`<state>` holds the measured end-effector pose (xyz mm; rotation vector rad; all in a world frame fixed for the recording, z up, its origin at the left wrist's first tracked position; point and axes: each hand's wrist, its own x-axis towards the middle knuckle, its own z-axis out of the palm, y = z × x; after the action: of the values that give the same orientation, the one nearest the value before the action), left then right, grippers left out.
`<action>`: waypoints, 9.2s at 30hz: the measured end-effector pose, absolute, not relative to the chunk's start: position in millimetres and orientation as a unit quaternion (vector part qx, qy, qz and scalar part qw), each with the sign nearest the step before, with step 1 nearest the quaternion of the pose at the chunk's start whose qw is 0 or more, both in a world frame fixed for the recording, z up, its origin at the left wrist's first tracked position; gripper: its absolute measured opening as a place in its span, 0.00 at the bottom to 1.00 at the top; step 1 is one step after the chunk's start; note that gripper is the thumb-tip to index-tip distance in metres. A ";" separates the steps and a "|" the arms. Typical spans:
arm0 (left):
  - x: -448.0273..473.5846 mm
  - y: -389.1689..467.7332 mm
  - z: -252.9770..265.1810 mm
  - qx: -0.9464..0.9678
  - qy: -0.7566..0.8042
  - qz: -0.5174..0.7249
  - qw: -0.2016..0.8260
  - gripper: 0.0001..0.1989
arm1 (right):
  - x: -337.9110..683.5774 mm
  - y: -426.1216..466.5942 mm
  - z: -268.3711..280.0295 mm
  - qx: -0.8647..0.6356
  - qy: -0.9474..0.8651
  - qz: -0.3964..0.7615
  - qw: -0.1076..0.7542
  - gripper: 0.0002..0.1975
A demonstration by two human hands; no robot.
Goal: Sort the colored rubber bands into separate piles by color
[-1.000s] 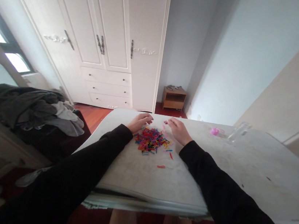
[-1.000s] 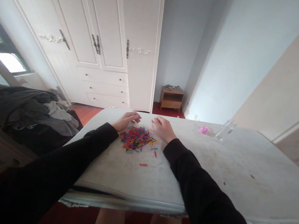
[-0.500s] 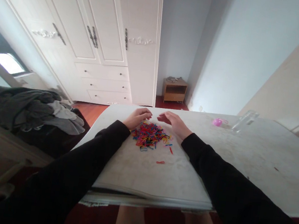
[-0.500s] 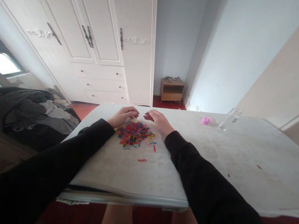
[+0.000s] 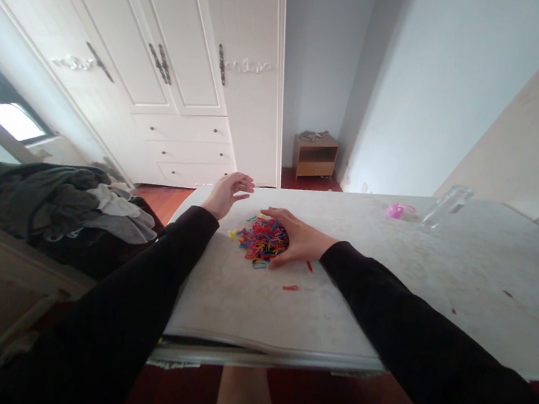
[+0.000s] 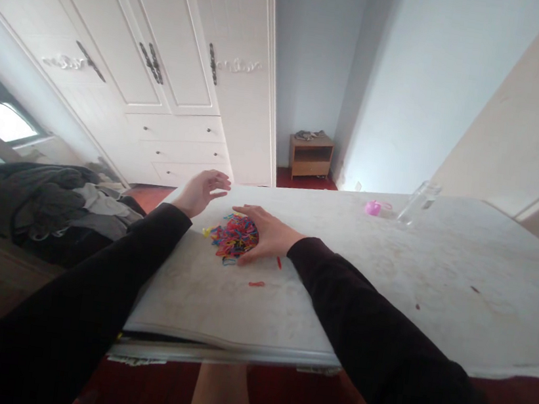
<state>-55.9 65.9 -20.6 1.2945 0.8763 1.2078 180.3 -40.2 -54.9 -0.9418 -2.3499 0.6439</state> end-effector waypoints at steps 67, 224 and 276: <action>-39.2 44.5 -22.8 0.679 0.341 0.415 0.500 0.10 | 165.5 -47.0 -37.7 -0.324 -0.827 0.216 0.406 0.17; -47.8 47.2 -9.4 0.635 0.459 0.427 0.451 0.08 | 142.2 -78.7 -44.4 -0.224 -0.903 0.231 0.284 0.07; -53.1 52.3 -21.4 0.834 0.385 0.263 0.296 0.05 | 169.3 -25.4 -50.3 -0.481 -0.795 0.152 0.335 0.09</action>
<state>-53.1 52.3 -21.4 2.2175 1.0233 0.6985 169.3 -25.4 -50.3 -1.2563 -2.0754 0.3979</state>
